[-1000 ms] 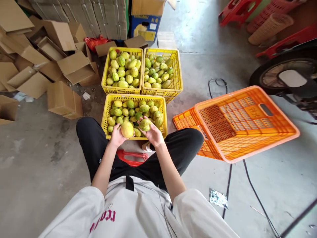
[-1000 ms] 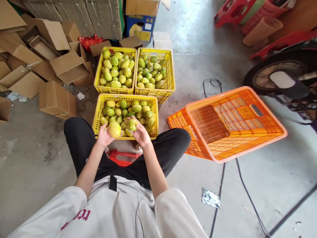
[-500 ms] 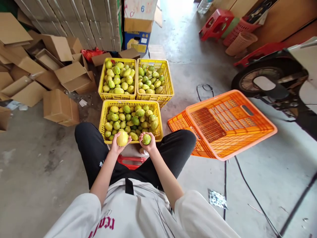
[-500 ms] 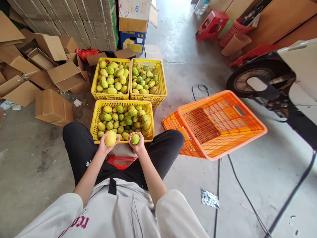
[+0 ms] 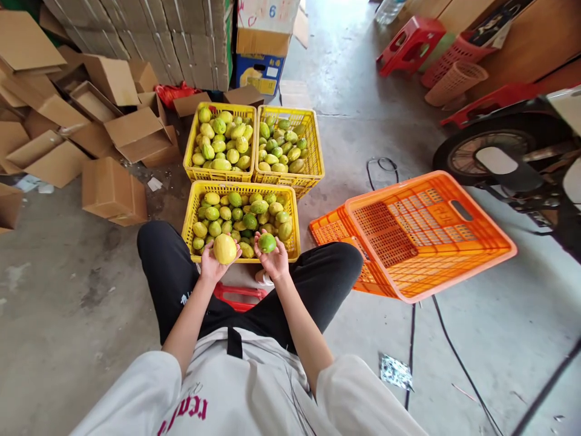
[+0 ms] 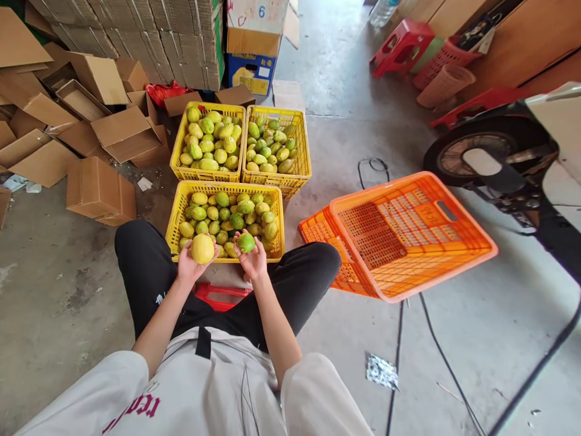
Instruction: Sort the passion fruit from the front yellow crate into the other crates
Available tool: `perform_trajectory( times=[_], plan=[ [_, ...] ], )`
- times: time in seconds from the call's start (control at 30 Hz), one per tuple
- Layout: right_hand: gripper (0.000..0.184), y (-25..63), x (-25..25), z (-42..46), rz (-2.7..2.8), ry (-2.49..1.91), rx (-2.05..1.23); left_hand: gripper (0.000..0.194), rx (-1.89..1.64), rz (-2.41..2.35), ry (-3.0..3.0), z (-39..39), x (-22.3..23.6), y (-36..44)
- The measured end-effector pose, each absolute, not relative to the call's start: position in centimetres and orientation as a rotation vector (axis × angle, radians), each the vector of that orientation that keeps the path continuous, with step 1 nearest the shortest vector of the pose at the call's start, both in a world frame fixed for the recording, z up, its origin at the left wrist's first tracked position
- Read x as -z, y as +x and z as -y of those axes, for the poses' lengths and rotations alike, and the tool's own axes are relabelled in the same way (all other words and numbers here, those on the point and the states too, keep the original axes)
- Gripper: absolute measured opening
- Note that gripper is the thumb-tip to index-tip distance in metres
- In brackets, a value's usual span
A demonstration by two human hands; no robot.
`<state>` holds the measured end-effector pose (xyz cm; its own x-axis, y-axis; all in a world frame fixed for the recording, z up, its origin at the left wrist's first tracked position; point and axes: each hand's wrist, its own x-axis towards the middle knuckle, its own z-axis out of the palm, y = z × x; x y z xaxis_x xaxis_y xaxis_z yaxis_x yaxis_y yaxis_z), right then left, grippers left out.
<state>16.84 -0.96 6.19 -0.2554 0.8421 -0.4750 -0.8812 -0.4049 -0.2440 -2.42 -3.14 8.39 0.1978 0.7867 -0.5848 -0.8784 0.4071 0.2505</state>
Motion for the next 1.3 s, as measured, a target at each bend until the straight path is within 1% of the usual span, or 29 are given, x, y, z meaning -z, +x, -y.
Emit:
perform_trajectory(
  times=[0.1, 0.2, 0.33, 0.4, 0.47, 0.53, 0.6, 0.67, 0.8, 0.87, 0.97, 1.13, 1.3],
  plan=[
    [0.022, 16.9, -6.4, 1.1, -0.120, -0.598, -1.871, 0.030, -1.179, -0.764, -0.130, 3.3, -8.1, -2.2],
    [0.014, 17.0, -6.3, 1.2, -0.245, -0.635, -1.817, 0.026, -1.192, -0.803, -0.101, 3.4, -7.6, -1.8],
    [0.016, 16.9, -5.6, 1.2, -0.373, -0.729, -1.880, 0.022, -1.202, -0.782, -0.096, 3.2, -7.5, -1.7],
    [0.017, 16.6, -5.2, 1.2, -0.313, -0.759, -1.936, 0.019, -1.222, -0.800, -0.162, 3.0, -7.7, -1.9],
    [0.013, 16.3, -4.7, 1.1, -0.229, -0.800, -1.960, 0.018, -1.225, -0.815, -0.217, 2.7, -7.9, -2.1],
    [0.008, 16.0, -4.4, 1.1, -0.166, -0.836, -1.974, 0.018, -1.220, -0.803, -0.240, 2.5, -8.1, -2.3],
    [0.007, 15.9, -4.3, 1.1, -0.127, -0.841, -1.976, 0.020, -1.215, -0.781, -0.241, 2.3, -8.1, -2.5],
    [0.013, 15.8, -4.3, 1.1, -0.101, -0.800, -1.966, 0.023, -1.209, -0.783, -0.236, 2.2, -7.9, -2.6],
    [0.031, 15.8, -4.7, 0.9, -0.031, -0.718, -1.949, 0.033, -1.191, -0.802, -0.209, 2.2, -7.5, -2.5],
    [0.033, 15.7, -4.9, 0.8, 0.005, -0.721, -1.959, 0.033, -1.145, -0.786, -0.175, 2.2, -7.6, -2.3],
    [0.026, 15.5, -5.3, 0.9, -0.009, -0.708, -1.994, 0.037, -1.059, -0.738, -0.110, 2.2, -7.8, -2.2],
    [0.022, 15.9, -5.8, 1.5, -0.159, -0.553, -1.992, 0.044, -0.980, -0.725, -0.093, 2.6, -7.2, -2.3],
    [0.010, 16.5, -5.2, 1.5, -0.264, -0.643, -2.027, 0.033, -1.027, -0.753, -0.050, 3.1, -6.5, -2.1]
  ],
)
